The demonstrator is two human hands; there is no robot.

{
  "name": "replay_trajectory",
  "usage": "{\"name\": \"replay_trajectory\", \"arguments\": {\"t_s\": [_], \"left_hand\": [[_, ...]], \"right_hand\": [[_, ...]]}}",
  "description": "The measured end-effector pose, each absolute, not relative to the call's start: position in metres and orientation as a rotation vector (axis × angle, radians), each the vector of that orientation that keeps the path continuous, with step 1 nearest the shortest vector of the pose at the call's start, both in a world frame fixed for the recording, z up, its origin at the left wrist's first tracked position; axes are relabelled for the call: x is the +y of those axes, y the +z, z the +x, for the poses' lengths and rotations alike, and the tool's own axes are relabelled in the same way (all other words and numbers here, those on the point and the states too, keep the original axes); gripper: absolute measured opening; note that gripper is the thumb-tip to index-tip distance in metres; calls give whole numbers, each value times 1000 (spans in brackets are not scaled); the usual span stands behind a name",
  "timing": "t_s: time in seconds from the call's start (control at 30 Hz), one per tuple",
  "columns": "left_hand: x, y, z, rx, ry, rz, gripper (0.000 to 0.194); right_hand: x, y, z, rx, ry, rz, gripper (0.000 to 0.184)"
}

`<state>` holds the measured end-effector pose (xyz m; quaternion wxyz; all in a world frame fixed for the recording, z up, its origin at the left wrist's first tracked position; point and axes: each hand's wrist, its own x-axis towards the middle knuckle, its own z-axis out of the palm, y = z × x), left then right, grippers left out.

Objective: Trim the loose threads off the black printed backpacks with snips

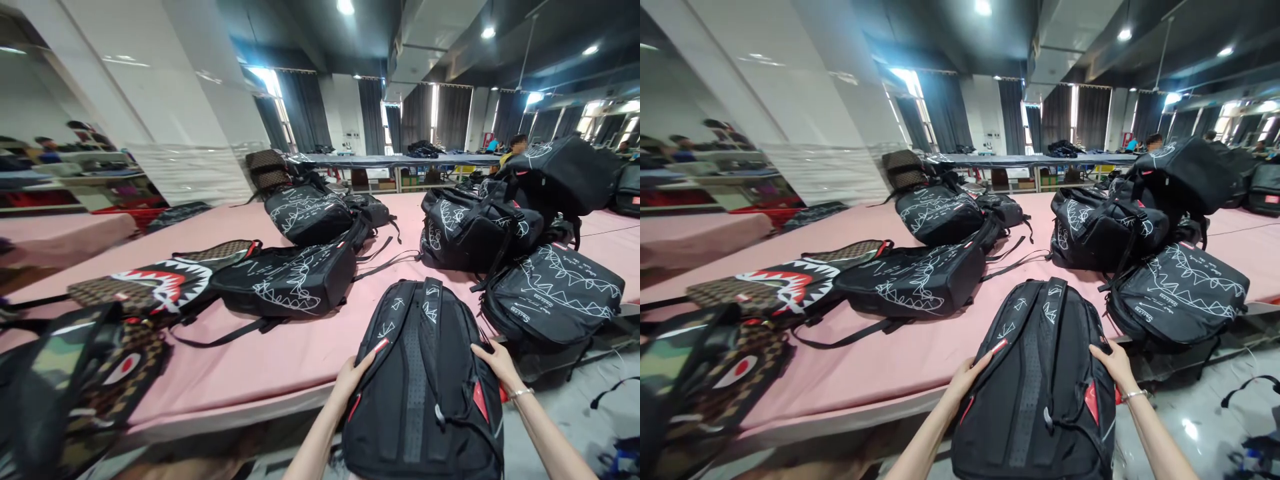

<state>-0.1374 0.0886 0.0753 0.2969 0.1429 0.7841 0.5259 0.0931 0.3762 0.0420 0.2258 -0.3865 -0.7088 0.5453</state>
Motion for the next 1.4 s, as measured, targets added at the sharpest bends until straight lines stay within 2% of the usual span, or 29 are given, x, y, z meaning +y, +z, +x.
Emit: {"name": "replay_trajectory", "arguments": {"t_s": [0.17, 0.33, 0.4, 0.47, 0.57, 0.67, 0.8, 0.9, 1.2, 1.3, 1.4], "left_hand": [[75, 99, -133, 1981, 1631, 495, 63], [89, 152, -166, 2268, 1819, 759, 66], [98, 181, -170, 2422, 1906, 781, 60], [106, 209, -158, 2402, 2176, 757, 45], [113, 236, -119, 2410, 2493, 921, 32], [121, 241, -84, 2339, 2326, 1375, 22], [135, 239, -64, 2305, 2032, 1837, 24], [149, 241, -58, 2346, 2048, 1844, 26], [163, 243, -54, 2335, 2152, 1866, 9], [162, 242, -54, 2443, 2098, 1831, 7], [164, 238, -52, 2443, 2108, 1621, 13]], "right_hand": [[359, 93, 102, -1774, 1542, -849, 62], [325, 156, 95, -1634, 1250, -677, 59], [304, 156, 84, -1672, 1027, -568, 53], [282, 139, 72, -1758, 798, -468, 49], [259, 103, 56, -1872, 627, -399, 52], [249, 84, 51, -1899, 652, -386, 58], [246, 92, 56, -1917, 726, -333, 59], [244, 99, 60, -1945, 756, -336, 55], [239, 109, 72, -2017, 773, -296, 54], [240, 119, 80, -2063, 923, -293, 44], [242, 138, 87, -2039, 1219, -439, 30]]}}
